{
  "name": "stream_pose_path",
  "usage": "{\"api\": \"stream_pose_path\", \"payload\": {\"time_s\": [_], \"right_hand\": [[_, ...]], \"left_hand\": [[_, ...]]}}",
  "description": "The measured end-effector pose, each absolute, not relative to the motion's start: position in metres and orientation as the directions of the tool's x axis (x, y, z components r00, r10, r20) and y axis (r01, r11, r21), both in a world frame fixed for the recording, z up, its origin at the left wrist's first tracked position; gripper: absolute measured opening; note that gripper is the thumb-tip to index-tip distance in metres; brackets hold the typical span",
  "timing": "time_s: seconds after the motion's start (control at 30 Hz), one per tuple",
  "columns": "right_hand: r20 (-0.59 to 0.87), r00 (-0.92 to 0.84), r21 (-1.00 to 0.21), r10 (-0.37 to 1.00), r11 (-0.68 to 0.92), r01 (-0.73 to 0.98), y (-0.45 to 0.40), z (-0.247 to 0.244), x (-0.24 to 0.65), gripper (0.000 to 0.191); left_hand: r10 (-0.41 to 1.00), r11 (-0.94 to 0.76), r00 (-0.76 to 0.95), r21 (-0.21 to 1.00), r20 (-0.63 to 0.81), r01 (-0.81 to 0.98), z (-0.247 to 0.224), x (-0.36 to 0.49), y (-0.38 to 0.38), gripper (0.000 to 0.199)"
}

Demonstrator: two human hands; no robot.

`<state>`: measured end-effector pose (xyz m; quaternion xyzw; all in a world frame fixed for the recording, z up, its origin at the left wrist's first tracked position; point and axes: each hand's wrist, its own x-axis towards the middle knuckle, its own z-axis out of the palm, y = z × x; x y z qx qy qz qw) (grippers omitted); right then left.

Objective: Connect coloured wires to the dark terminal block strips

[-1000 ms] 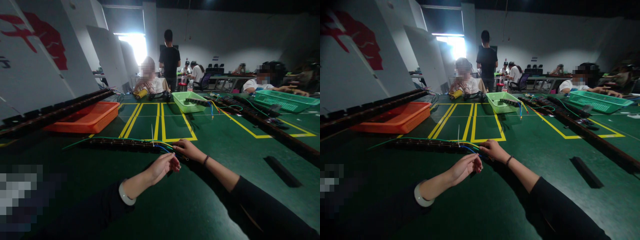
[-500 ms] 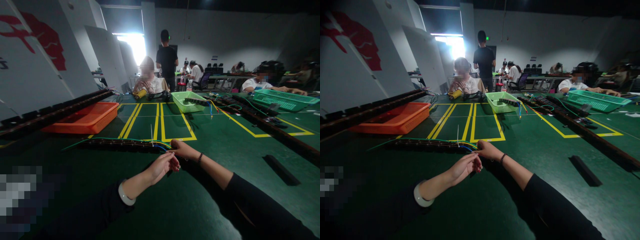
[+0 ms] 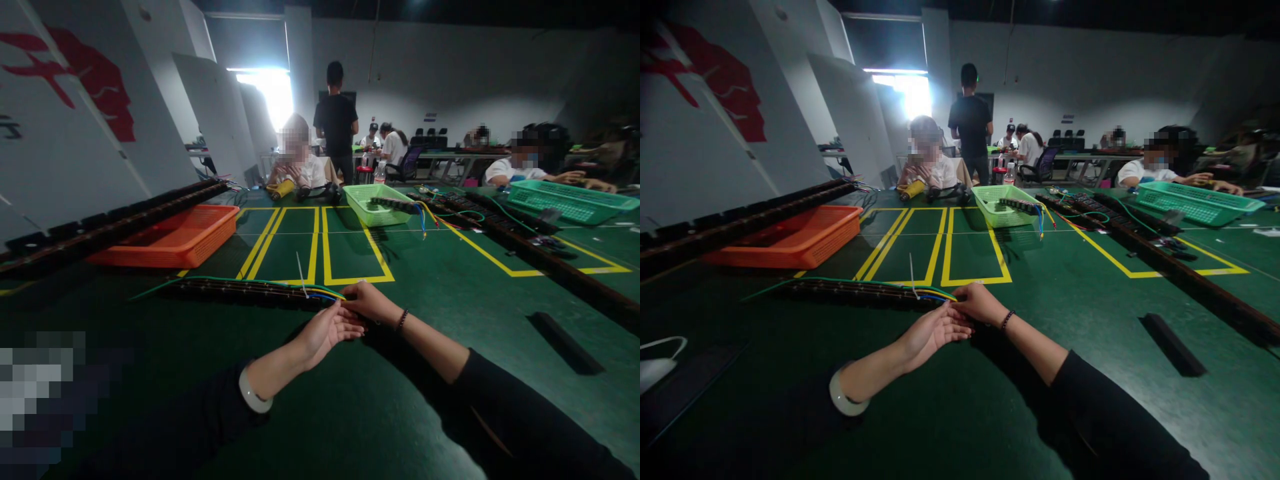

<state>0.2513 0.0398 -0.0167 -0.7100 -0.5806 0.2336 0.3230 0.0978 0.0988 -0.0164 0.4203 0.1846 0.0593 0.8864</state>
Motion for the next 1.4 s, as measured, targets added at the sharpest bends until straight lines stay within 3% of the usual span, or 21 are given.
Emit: {"api": "stream_pose_path", "payload": {"time_s": [0.13, 0.3, 0.37, 0.47, 0.6, 0.77, 0.87, 1.03, 1.13, 1.27, 1.4], "right_hand": [[0.099, 0.234, -0.574, 0.967, -0.137, 0.807, 0.037, -0.006, 0.242, 0.022], [0.151, 0.237, -0.223, 0.960, -0.201, 0.954, 0.031, 0.004, 0.223, 0.021], [0.150, 0.199, -0.149, 0.969, -0.177, 0.973, 0.029, 0.005, 0.219, 0.020], [0.170, 0.164, -0.184, 0.972, -0.132, 0.974, 0.028, 0.006, 0.218, 0.019], [0.215, 0.138, -0.342, 0.967, -0.057, 0.938, 0.029, 0.004, 0.225, 0.019], [0.165, 0.133, -0.439, 0.977, -0.047, 0.897, 0.031, 0.001, 0.231, 0.027], [0.246, 0.109, -0.287, 0.963, -0.035, 0.957, 0.030, 0.002, 0.225, 0.022], [0.304, -0.065, 0.191, 0.951, 0.006, 0.981, 0.024, 0.006, 0.201, 0.012], [0.277, -0.164, 0.379, 0.947, 0.049, 0.924, 0.020, 0.006, 0.188, 0.016], [0.269, -0.226, 0.459, 0.936, 0.082, 0.885, 0.016, 0.008, 0.181, 0.019], [0.256, -0.158, 0.328, 0.954, 0.068, 0.942, 0.015, 0.017, 0.189, 0.016]], "left_hand": [[0.240, 0.686, 0.929, 0.726, -0.282, 0.044, -0.017, 0.099, 0.100, 0.034], [0.289, 0.756, 0.911, 0.654, -0.295, -0.027, -0.017, 0.100, 0.099, 0.027], [0.322, 0.762, 0.903, 0.643, -0.285, -0.069, -0.017, 0.100, 0.098, 0.024], [0.347, 0.758, 0.901, 0.644, -0.262, -0.104, -0.017, 0.101, 0.097, 0.022], [0.339, 0.756, 0.905, 0.646, -0.255, -0.101, -0.017, 0.100, 0.097, 0.023], [0.313, 0.759, 0.908, 0.649, -0.278, -0.063, -0.019, 0.101, 0.099, 0.028], [0.315, 0.778, 0.907, 0.623, -0.280, -0.078, -0.019, 0.102, 0.100, 0.025], [0.373, 0.810, 0.861, 0.574, -0.345, -0.121, -0.021, 0.104, 0.102, 0.018], [0.401, 0.821, 0.835, 0.552, -0.377, -0.145, -0.022, 0.104, 0.102, 0.016], [0.399, 0.838, 0.822, 0.526, -0.406, -0.147, -0.022, 0.104, 0.102, 0.016], [0.428, 0.798, 0.815, 0.587, -0.391, -0.137, -0.021, 0.103, 0.101, 0.020]]}}
